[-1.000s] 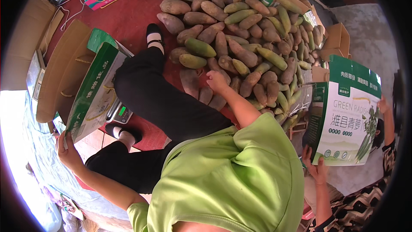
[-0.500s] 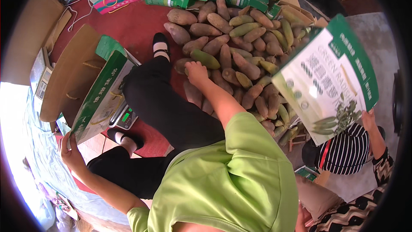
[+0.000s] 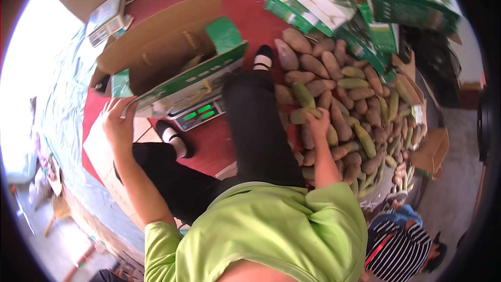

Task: Sorting green radishes from a pile on the floor, weighing them on a digital scale, and packing them into branded cardboard boxes.

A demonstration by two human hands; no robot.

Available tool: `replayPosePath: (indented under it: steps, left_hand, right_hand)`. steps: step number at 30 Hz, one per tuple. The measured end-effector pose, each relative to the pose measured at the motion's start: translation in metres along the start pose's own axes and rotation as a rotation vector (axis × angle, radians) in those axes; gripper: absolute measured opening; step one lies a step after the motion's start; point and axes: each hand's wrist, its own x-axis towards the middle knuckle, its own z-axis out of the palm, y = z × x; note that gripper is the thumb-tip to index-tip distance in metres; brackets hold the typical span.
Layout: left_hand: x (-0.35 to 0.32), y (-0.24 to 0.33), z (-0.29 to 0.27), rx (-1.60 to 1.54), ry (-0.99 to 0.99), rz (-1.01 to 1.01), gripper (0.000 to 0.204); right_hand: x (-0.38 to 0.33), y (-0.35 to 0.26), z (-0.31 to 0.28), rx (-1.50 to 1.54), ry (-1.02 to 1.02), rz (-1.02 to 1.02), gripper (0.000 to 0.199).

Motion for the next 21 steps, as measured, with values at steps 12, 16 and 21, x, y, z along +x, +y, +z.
replayPosePath:
  steps: [12, 16, 21]
  left_hand:
    - [-0.002, 0.002, -0.007, 0.013, 0.007, 0.043, 0.008]
    - [-0.003, 0.001, -0.008, 0.023, 0.002, 0.023, 0.009]
    - [-0.003, 0.000, -0.006, 0.007, 0.010, 0.023, 0.009]
  right_hand:
    - [0.035, -0.240, -0.073, 0.556, -0.007, -0.360, 0.038]
    - [0.035, -0.327, -0.068, 0.868, -0.141, -0.487, 0.039]
    - [0.033, -0.392, -0.021, 0.838, -0.479, -0.679, 0.040]
